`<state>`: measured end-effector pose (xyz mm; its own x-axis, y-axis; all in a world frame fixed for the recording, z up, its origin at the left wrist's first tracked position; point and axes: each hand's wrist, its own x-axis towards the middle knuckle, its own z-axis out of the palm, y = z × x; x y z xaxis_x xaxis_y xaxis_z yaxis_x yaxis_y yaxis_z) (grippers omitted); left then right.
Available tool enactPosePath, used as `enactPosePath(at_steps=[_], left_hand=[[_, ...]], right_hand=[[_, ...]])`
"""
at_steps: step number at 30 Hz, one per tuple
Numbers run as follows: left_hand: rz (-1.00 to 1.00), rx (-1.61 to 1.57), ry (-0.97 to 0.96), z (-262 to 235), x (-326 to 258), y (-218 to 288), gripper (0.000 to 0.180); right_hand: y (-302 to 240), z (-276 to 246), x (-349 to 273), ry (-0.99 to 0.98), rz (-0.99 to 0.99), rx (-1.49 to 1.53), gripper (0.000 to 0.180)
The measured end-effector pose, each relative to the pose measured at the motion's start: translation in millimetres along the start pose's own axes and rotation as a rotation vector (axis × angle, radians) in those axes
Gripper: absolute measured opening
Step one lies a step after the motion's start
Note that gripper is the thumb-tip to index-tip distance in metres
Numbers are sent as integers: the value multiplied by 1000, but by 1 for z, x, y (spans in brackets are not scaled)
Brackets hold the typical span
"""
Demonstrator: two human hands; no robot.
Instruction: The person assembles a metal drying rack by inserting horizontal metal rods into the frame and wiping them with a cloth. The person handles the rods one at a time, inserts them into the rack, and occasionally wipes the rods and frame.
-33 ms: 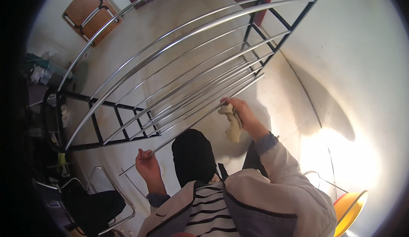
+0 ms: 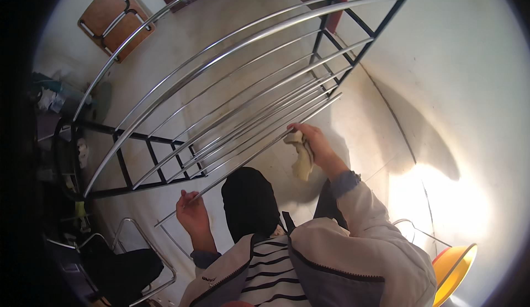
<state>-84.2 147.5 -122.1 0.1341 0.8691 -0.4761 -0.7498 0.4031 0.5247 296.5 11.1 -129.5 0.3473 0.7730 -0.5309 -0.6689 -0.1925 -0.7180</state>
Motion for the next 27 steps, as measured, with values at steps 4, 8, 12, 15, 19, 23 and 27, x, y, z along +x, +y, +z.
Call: enactPosePath(at_steps=[4, 8, 12, 15, 19, 23, 27], left_hand=[[-91, 105, -19, 1, 3, -18, 25], [-231, 123, -18, -25, 14, -33, 25], [-309, 168, -112, -49, 31, -59, 26], [-287, 259, -120, -54, 45, -78, 28], [-263, 287, -136, -55, 65, -98, 30], [-298, 299, -83, -64, 82, -105, 31], [-302, 406, -60, -70, 91, -101, 33]], right_hand=[[4, -33, 16, 150, 20, 34, 29], [12, -60, 34, 265, 48, 0, 29], [10, -73, 63, 239, -5, -28, 28], [5, -74, 89, 184, 2, -65, 27], [4, -71, 128, 165, -8, -85, 26], [14, -72, 164, 168, -34, -62, 25], [22, -81, 167, 233, -115, -149, 26]])
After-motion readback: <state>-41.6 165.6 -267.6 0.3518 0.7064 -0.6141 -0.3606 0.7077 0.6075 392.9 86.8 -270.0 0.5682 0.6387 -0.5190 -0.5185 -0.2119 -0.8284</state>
